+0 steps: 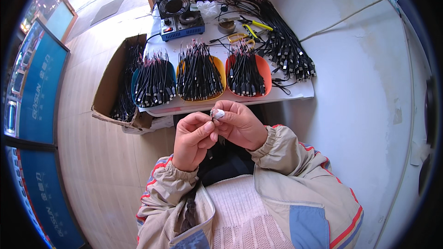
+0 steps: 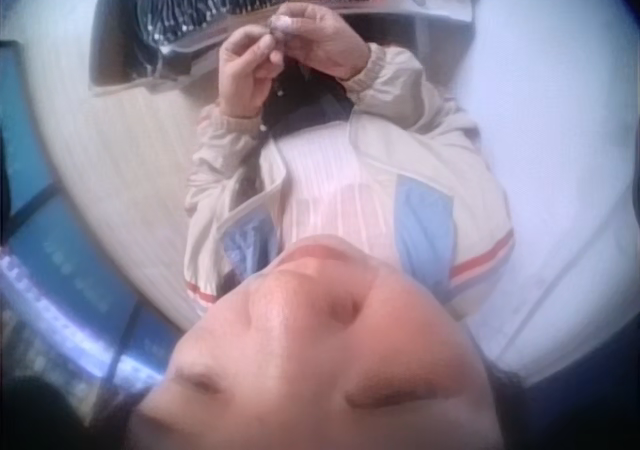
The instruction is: The person repeatedly picks a black cable from a tray, strips the end with pliers, twists the exposed wires, and wraps the joint with white tape. Finished cables are placed into a cardboard box on the left. The process is repeated multiple times throughout the clip.
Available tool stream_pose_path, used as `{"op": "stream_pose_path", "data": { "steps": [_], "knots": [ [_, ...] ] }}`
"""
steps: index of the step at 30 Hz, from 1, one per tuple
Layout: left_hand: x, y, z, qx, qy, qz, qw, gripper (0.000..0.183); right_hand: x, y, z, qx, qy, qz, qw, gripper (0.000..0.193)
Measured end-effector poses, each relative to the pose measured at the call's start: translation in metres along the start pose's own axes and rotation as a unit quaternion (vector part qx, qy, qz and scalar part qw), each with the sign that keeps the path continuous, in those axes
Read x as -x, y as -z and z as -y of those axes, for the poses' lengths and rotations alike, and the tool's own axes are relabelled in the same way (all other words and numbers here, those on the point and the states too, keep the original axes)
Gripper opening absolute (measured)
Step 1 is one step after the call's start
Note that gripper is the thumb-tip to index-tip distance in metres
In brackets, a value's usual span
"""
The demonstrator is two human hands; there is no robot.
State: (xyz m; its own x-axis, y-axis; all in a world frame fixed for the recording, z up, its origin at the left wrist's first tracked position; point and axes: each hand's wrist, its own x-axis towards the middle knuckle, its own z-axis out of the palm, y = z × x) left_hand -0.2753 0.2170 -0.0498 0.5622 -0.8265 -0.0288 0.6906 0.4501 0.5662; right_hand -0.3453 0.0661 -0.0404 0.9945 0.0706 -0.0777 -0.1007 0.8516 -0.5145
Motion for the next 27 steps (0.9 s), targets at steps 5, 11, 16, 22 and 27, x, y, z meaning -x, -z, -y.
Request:
{"op": "stream_pose_path", "data": {
  "steps": [5, 11, 16, 22, 27],
  "knots": [
    [0.002, 0.007, 0.0, -0.097, -0.06, -0.056, 0.992, 0.014, -0.019, 0.012, 0.021, 0.276, -0.008, -0.048, 0.96, 0.019],
    [-0.005, 0.016, -0.006, -0.127, -0.127, -0.099, 0.979, 0.018, -0.097, 0.047, 0.068, 0.74, 0.166, -0.208, 0.617, 0.024],
    [-0.008, 0.022, -0.007, -0.125, -0.137, -0.13, 0.974, 0.017, -0.126, 0.071, 0.077, 0.849, 0.078, -0.232, 0.469, 0.023],
    [-0.01, 0.026, -0.004, -0.118, -0.133, -0.141, 0.974, 0.017, -0.13, 0.074, 0.078, 0.817, 0.071, -0.256, 0.512, 0.022],
    [-0.009, 0.021, -0.001, -0.127, -0.137, -0.14, 0.972, 0.016, -0.132, 0.068, 0.08, 0.815, 0.043, -0.256, 0.518, 0.021]
  ]
}}
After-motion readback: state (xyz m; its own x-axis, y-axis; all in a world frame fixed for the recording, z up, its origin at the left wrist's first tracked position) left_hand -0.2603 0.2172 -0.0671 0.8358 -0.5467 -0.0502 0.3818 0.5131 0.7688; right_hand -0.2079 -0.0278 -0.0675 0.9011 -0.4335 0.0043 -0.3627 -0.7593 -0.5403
